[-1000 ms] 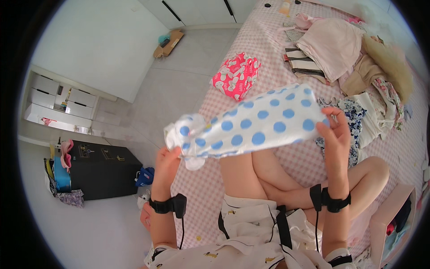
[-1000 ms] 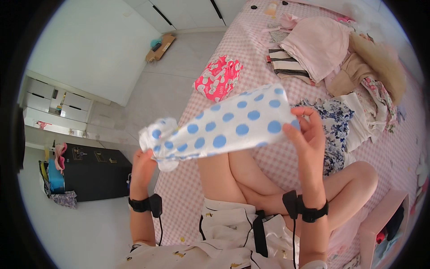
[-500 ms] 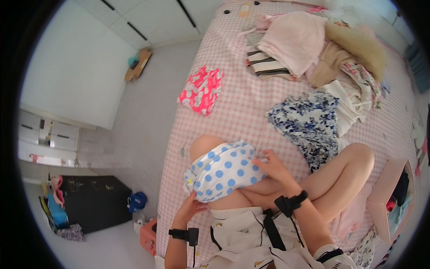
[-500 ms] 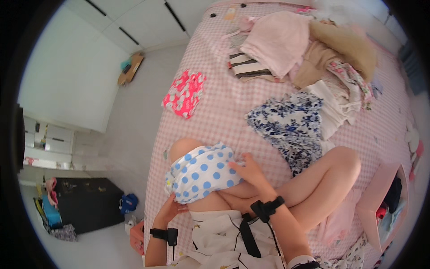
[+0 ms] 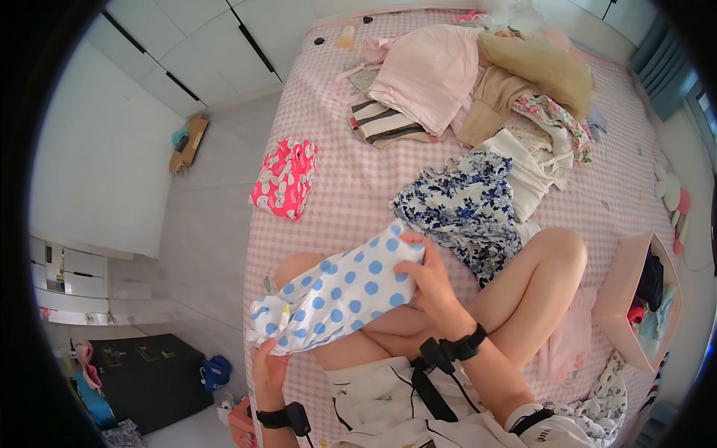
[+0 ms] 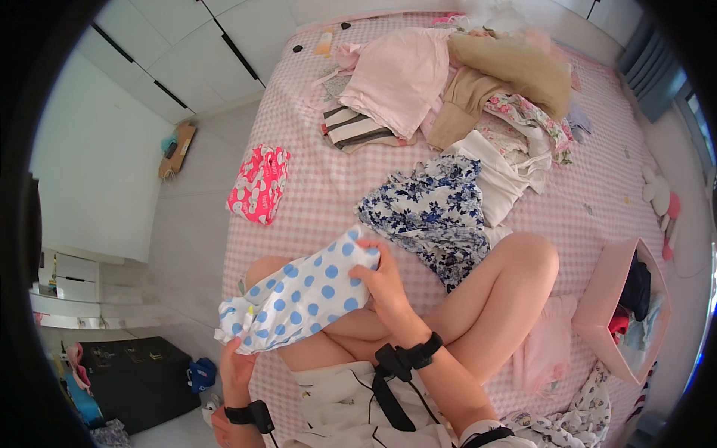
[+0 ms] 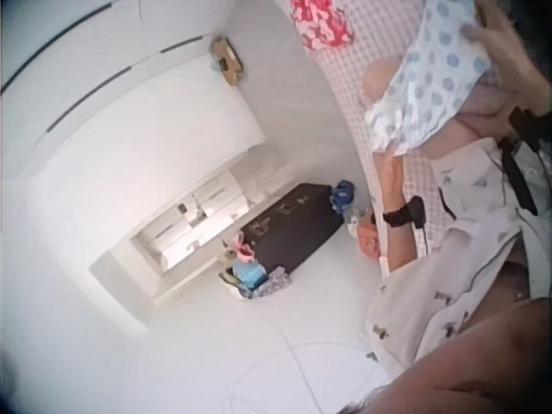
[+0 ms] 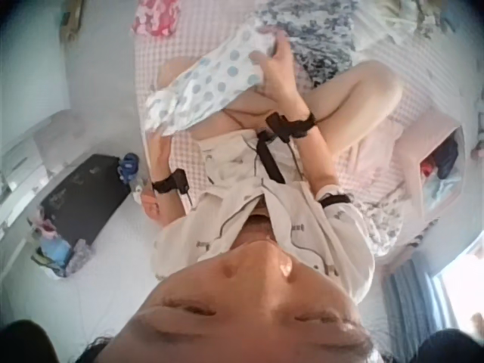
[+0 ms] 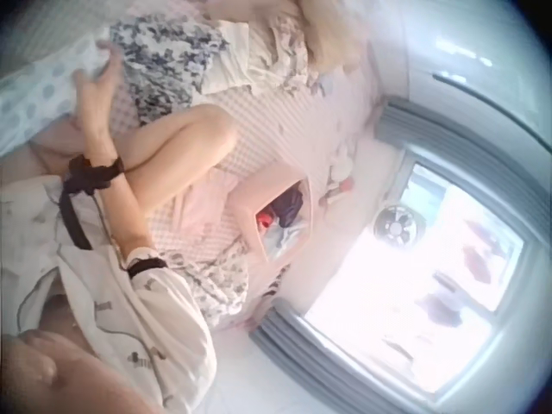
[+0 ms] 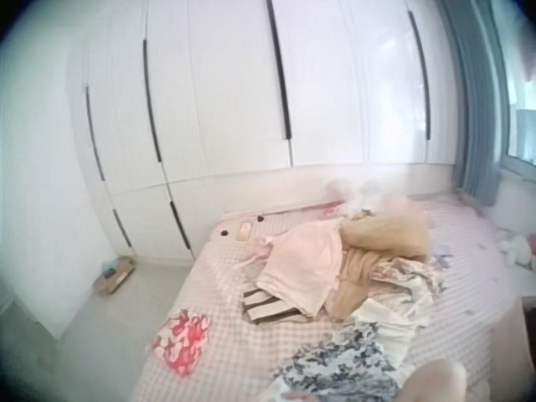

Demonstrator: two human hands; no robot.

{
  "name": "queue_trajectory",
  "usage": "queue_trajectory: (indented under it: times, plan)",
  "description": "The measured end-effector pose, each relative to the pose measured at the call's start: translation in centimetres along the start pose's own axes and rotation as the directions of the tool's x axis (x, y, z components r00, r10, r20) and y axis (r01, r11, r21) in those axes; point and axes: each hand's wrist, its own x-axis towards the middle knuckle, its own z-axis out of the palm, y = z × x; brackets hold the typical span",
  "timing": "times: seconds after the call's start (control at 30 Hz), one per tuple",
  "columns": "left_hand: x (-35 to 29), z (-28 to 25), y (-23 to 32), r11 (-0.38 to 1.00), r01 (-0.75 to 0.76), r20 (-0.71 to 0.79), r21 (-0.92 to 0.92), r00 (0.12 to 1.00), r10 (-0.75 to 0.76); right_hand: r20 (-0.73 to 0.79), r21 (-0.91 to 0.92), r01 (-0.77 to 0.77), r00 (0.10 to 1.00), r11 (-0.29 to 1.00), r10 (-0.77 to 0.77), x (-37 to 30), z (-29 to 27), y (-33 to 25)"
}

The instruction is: Folding various small items of clothing while sitting on a bed.

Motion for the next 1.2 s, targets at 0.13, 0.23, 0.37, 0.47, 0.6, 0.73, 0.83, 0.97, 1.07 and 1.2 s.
queue_trajectory:
  times: [0.13, 0.23, 0.37, 0.47, 0.6, 0.73, 0.83, 0.97, 1.07, 1.2]
  plan:
    - [-0.5, 4.3, 0.0, 0.97, -0.074, 0.074, 0.23, 0.996, 0.059, 0.185, -0.552, 0.591, 0.775, 0.588, -0.605, -2.3, 1.8, -3.9]
    - [-0.3, 4.5, -0.6, 0.966, 0.071, -0.011, 0.25, 0.997, -0.071, 0.579, -0.662, 0.746, 0.448, -0.073, -0.681, -4.0, 3.8, -3.4]
    - [-0.3, 0.9, -2.1, 0.979, 0.111, -0.018, 0.174, 0.994, -0.109, 0.899, -0.4, 0.91, 0.367, -0.11, -0.241, -7.2, 7.0, 3.2]
    - [-1.1, 2.6, -0.9, 0.991, 0.132, -0.006, 0.021, 0.991, -0.132, 0.964, -0.253, 0.961, 0.24, -0.116, -0.115, -8.5, 7.1, 9.1]
    - [-1.3, 2.3, -1.2, 0.991, 0.07, -0.018, 0.111, 0.997, -0.069, 0.98, -0.141, 0.99, 0.139, -0.003, -0.144, -8.5, 6.9, 9.3]
    - [-0.3, 2.9, -1.8, 0.884, 0.031, -0.079, 0.466, 0.997, 0.007, 0.924, -0.293, 0.945, 0.319, 0.146, -0.21, -7.1, 5.5, 5.2]
    - [0.0, 3.6, -1.8, 0.89, 0.074, -0.14, 0.45, 0.99, -0.012, 0.712, -0.522, 0.787, 0.615, 0.33, -0.34, -4.0, 4.6, 5.1]
    - [0.7, 3.7, -3.1, 0.841, -0.075, -0.044, 0.535, 0.992, 0.116, 0.76, -0.616, 0.779, 0.549, -0.117, -0.349, -0.6, 4.7, 8.9]
    - [0.7, 4.6, -2.7, 0.811, -0.109, 0.028, 0.575, 0.993, 0.114, 0.752, -0.636, 0.761, 0.575, -0.126, -0.323, 1.1, 4.4, 8.7]
    - [2.1, 8.2, 0.4, 0.838, -0.038, 0.096, 0.544, 0.995, -0.017, 0.359, -0.701, 0.638, 0.701, 0.318, -0.617, 6.1, 1.6, 4.6]
